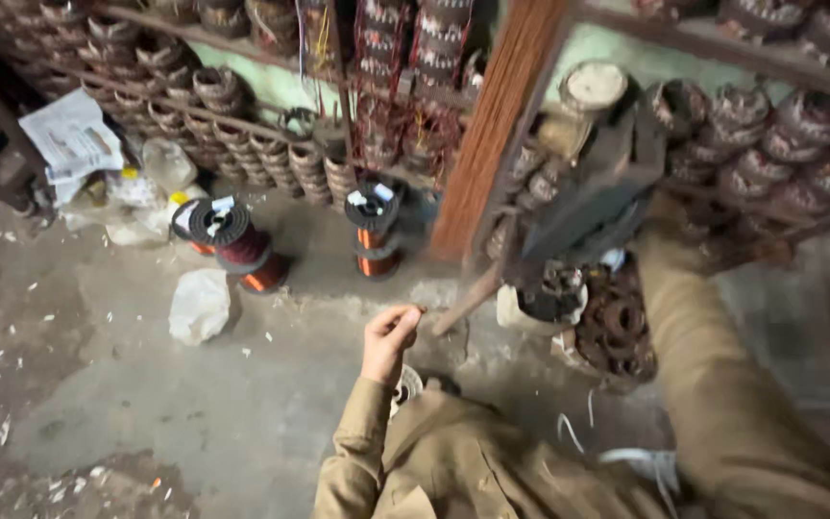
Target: The person operates a manual winding machine to wrap copper wire onto a rectangular core. They repeatedly turn a crank to wind the wire, then stop to tie the bundle with a white string before resuming the winding process.
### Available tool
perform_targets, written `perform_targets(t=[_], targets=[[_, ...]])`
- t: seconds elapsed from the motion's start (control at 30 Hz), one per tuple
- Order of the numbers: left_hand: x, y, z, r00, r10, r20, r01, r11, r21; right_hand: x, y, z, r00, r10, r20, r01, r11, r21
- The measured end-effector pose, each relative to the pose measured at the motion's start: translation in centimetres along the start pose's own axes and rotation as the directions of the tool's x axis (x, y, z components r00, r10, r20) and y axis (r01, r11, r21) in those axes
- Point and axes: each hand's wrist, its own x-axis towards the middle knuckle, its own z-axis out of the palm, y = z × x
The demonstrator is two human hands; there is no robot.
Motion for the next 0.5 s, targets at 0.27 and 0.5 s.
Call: perform_targets(t=[0.27,0.5], targets=[[4.2,-1.4,-0.6,1.0,-0.013,-0.014,0.012,0.999,-0.03,-6.6,-0.9,10.3,0.991,-0.066,0.115,0.05,0.989,0.141],[3.9,1.1,0.5,0.995,-0.033,0.096,0.038,0.998,-0.051,-12.9,4.0,9.9,0.989,-0.12,0.083,0.113,0.99,0.09]])
